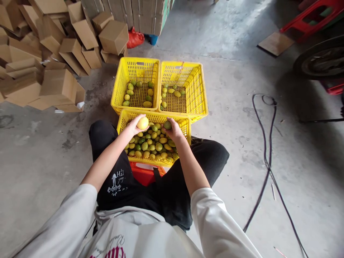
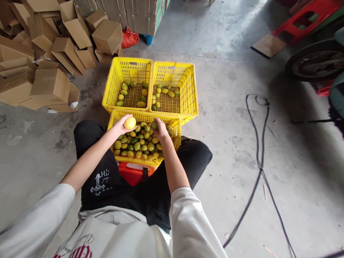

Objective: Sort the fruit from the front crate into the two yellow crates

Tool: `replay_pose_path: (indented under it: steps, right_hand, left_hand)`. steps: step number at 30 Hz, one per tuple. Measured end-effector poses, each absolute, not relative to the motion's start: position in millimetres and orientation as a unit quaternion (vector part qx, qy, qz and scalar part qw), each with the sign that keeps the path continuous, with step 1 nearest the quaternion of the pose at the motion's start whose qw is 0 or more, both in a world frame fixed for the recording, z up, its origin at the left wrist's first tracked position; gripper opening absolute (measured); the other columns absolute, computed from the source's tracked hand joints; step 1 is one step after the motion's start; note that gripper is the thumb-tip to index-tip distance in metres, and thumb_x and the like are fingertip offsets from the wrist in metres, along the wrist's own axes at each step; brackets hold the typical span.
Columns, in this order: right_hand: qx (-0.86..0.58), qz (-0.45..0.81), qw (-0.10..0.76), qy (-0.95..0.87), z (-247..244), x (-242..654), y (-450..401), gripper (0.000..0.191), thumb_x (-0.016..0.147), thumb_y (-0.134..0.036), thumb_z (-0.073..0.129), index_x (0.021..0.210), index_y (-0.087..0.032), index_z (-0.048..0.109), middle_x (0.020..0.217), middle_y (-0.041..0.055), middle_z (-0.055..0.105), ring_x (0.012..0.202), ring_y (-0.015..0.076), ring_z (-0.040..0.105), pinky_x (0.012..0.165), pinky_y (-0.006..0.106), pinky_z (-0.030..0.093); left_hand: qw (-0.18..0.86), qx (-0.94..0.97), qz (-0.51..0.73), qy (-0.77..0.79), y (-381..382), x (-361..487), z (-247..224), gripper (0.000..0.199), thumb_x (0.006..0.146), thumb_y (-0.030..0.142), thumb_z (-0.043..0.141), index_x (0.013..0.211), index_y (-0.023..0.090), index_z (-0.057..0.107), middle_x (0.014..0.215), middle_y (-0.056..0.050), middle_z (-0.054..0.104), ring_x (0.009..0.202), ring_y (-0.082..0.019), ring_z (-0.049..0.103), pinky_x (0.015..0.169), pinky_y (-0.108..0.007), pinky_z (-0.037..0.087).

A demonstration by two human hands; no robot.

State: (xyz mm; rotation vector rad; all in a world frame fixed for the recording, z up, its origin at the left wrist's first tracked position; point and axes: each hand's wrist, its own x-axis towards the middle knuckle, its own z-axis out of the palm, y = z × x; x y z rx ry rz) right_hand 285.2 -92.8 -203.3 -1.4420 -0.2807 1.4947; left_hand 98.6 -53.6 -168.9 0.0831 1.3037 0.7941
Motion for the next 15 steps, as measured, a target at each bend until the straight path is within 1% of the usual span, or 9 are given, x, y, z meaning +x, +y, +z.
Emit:
replay_pose_path:
  steps: [3,5,7,10,13,15]
  right_hand:
    - [-0.581,0.649,0.487,-0.073,-200.5,281.4,-94.1,0.02,0.089,-0.032,0.067,0.083,-0.02,0.053,0.069,-0.0014,0.057,0.06,0.0112,0.058,0.05,0.019,0.047]
    - [-0.574,0.666,0.474,-0.053,-199.5,280.1,-94.9,0.018,0.093,-0.031,0.063,0.082,-0.018,0.056,0.068,0.0013,0.059,0.059,0.0116,0.058,0.05,0.02,0.048]
    - [-0.57,0.674,0.468,-0.041,-199.8,280.0,-95.1,0.02,0.095,-0.032,0.062,0.081,-0.018,0.057,0.065,0.0023,0.058,0.057,0.0121,0.056,0.047,0.02,0.046]
    - [-0.577,0.668,0.469,-0.033,-200.9,281.2,-94.6,0.021,0.096,-0.031,0.057,0.079,-0.018,0.057,0.058,0.0017,0.055,0.052,0.0125,0.052,0.04,0.019,0.038]
    - [-0.58,0.666,0.468,-0.035,-201.4,281.9,-94.1,0.023,0.098,-0.029,0.051,0.079,-0.017,0.056,0.056,0.0016,0.053,0.048,0.0124,0.049,0.036,0.019,0.027]
    - [-0.581,0.665,0.467,-0.04,-202.2,281.5,-93.8,0.024,0.098,-0.03,0.049,0.078,-0.018,0.055,0.054,0.001,0.052,0.045,0.012,0.047,0.035,0.019,0.022]
  left_hand:
    - [0.719,0.035,0.364,0.591,-54.7,98.5,-168.3,0.016,0.088,0.022,0.073,0.085,0.019,0.058,0.082,-0.002,0.063,0.072,-0.014,0.064,0.08,-0.037,0.063]
    - [0.724,0.035,0.353,0.592,-54.7,98.2,-168.7,0.012,0.092,0.026,0.068,0.088,0.019,0.06,0.081,-0.003,0.064,0.072,-0.015,0.065,0.077,-0.036,0.063]
    - [0.722,0.03,0.339,0.602,-54.0,98.1,-170.0,0.014,0.091,0.029,0.069,0.092,0.018,0.061,0.08,-0.004,0.064,0.07,-0.017,0.065,0.071,-0.034,0.063]
    - [0.711,0.025,0.329,0.622,-52.5,98.6,-172.4,0.022,0.088,0.032,0.073,0.099,0.019,0.06,0.079,-0.004,0.063,0.068,-0.018,0.065,0.065,-0.032,0.061]
    - [0.712,0.044,0.327,0.62,-52.2,99.3,-173.7,0.019,0.092,0.033,0.068,0.101,0.019,0.059,0.077,-0.004,0.063,0.066,-0.018,0.066,0.063,-0.032,0.06]
    - [0.719,0.055,0.322,0.614,-52.7,99.4,-174.2,0.018,0.094,0.034,0.065,0.1,0.018,0.058,0.075,-0.005,0.063,0.064,-0.019,0.066,0.062,-0.031,0.06]
